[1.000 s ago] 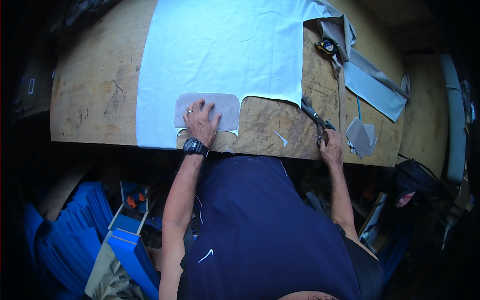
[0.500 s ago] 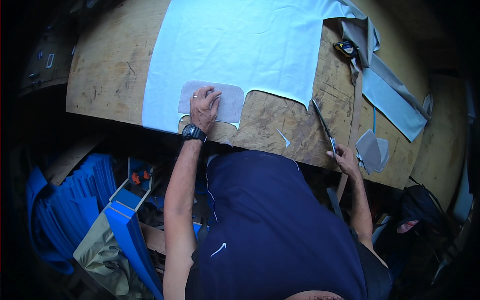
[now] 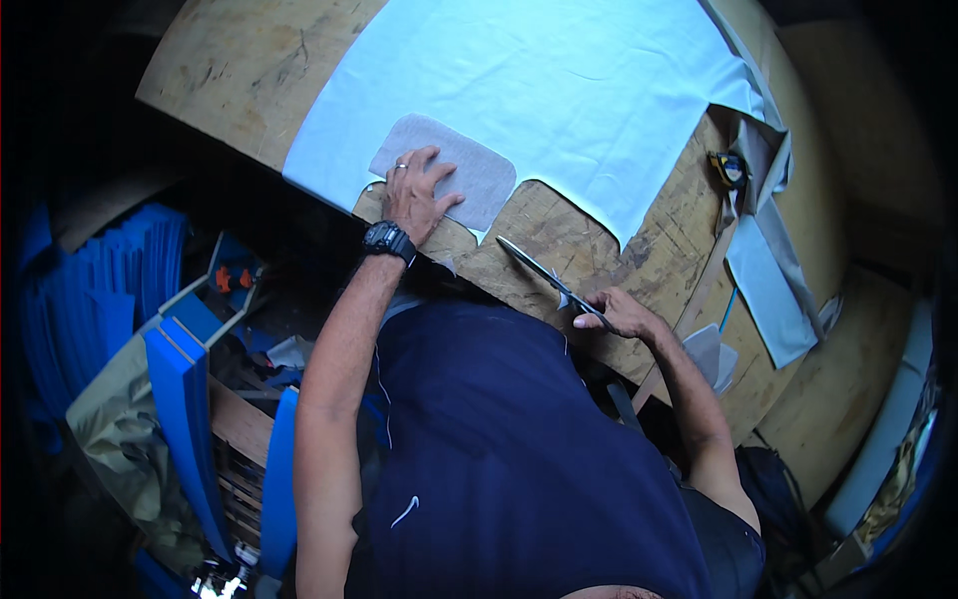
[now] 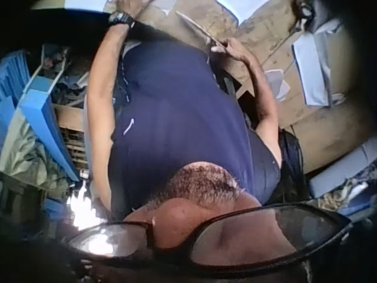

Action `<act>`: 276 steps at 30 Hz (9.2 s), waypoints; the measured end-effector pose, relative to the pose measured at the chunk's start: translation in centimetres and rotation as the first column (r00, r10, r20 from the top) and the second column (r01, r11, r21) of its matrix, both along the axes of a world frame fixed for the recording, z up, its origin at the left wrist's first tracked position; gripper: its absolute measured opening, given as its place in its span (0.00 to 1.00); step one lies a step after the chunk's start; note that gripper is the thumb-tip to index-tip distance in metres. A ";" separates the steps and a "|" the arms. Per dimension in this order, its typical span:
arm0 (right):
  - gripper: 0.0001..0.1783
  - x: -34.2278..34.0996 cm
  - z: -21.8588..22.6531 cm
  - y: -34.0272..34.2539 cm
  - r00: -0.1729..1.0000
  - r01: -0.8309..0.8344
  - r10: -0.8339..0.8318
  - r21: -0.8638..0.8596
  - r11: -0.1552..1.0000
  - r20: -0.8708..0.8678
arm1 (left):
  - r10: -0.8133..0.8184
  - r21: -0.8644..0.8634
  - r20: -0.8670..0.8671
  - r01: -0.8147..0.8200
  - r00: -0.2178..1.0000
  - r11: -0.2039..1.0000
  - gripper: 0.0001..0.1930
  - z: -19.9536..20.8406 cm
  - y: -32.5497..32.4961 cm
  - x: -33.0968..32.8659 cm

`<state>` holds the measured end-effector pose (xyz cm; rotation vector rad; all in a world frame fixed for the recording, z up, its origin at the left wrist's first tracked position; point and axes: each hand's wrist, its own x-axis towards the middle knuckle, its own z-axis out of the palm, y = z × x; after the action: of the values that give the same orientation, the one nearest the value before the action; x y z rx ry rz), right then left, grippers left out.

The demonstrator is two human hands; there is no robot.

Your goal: Cutting out a specific pattern from a large white sheet of fabric using scissors on a workbench.

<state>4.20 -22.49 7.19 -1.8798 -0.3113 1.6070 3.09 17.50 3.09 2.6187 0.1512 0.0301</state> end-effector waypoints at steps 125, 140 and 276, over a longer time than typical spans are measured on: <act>0.31 -11.1 -2.0 17.8 0.497 0.863 -0.863 0.049 0.502 0.090 | -0.745 0.087 0.194 0.745 0.639 0.662 0.23 -1.5 2.0 6.0; 0.27 -8.9 -1.3 13.0 0.634 0.761 -0.752 0.029 0.648 0.180 | -0.731 0.068 0.192 0.735 0.654 0.675 0.22 -0.8 2.2 5.8; 0.41 14.5 2.2 16.8 0.790 -0.310 0.400 -0.259 0.915 0.464 | -0.088 0.103 0.022 0.085 0.996 0.991 0.53 -3.1 2.3 1.1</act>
<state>18.65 -5.70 9.43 -2.4904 -0.8255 1.3581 4.15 19.78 -0.01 2.7224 0.0272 0.0427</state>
